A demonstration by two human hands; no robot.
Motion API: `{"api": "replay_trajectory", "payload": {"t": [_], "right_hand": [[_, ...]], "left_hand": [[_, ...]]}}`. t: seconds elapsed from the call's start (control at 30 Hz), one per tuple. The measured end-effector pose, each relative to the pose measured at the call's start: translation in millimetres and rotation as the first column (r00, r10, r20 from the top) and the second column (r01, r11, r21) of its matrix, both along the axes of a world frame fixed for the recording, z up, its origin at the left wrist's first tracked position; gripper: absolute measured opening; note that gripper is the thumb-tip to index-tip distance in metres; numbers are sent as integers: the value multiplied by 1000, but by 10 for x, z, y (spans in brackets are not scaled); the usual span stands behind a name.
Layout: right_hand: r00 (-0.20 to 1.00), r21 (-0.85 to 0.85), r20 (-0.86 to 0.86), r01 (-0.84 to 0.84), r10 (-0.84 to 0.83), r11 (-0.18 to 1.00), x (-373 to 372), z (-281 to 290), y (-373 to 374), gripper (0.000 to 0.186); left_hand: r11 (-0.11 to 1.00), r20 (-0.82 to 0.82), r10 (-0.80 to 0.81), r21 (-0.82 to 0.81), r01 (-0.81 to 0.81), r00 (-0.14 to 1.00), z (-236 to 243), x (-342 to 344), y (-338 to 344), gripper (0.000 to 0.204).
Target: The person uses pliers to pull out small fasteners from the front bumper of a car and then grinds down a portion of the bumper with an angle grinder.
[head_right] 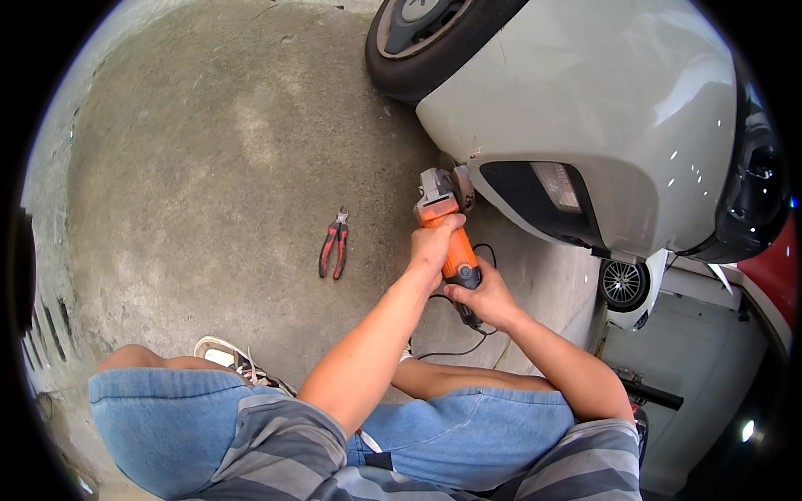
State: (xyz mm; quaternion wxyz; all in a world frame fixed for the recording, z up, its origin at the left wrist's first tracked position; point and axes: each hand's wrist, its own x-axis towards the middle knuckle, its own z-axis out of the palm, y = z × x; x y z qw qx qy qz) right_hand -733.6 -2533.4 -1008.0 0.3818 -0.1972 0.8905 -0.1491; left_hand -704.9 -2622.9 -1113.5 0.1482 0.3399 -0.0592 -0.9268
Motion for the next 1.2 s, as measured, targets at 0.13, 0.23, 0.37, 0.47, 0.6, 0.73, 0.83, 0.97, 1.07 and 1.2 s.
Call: {"api": "replay_trajectory", "payload": {"t": [0.13, 0.23, 0.37, 0.47, 0.6, 0.73, 0.83, 0.97, 1.07, 1.2], "right_hand": [[999, 1, 12, 38, -38, 999, 68, -22, -6, 49], [999, 12, 7, 42, -42, 999, 96, -35, -7, 48], [1000, -4, -27, 1, -1, 1000, 140, -60, -74, 48], [1000, 3, -9, 0, 0, 1000, 127, -73, -124, 48], [1000, 18, -12, 20, -19, 1000, 74, -112, -84, 49], [1000, 46, -14, 6, -5, 999, 111, -75, -98, 47], [998, 57, -54, -25, 28, 998, 103, -50, -88, 47], [999, 62, -36, -31, 34, 998, 70, -57, -133, 47], [1000, 40, 7, 19, -19, 999, 32, -90, -107, 47], [1000, -2, -9, 22, -22, 1000, 32, -99, -71, 49]], "left_hand": [[999, -6, -34, 8, 34, 999, -9, 65, -18, 34], [999, -6, -53, 10, 53, 999, 3, 111, -36, 34], [1000, -5, -12, -10, 12, 1000, -57, 112, -54, 33], [1000, -10, 3, 14, -3, 1000, -78, 105, -101, 33], [1000, -4, -16, 11, 16, 1000, -104, 82, -96, 34], [998, 17, -52, -18, 53, 998, -128, 56, -38, 35], [999, 0, -43, 17, 43, 999, -60, 87, -45, 35], [999, -16, -21, 41, 22, 1000, -70, 66, -86, 35], [1000, -11, -6, -3, 6, 1000, -96, 15, -79, 35], [999, 3, -37, -14, 37, 999, -87, 6, -71, 35]]}}
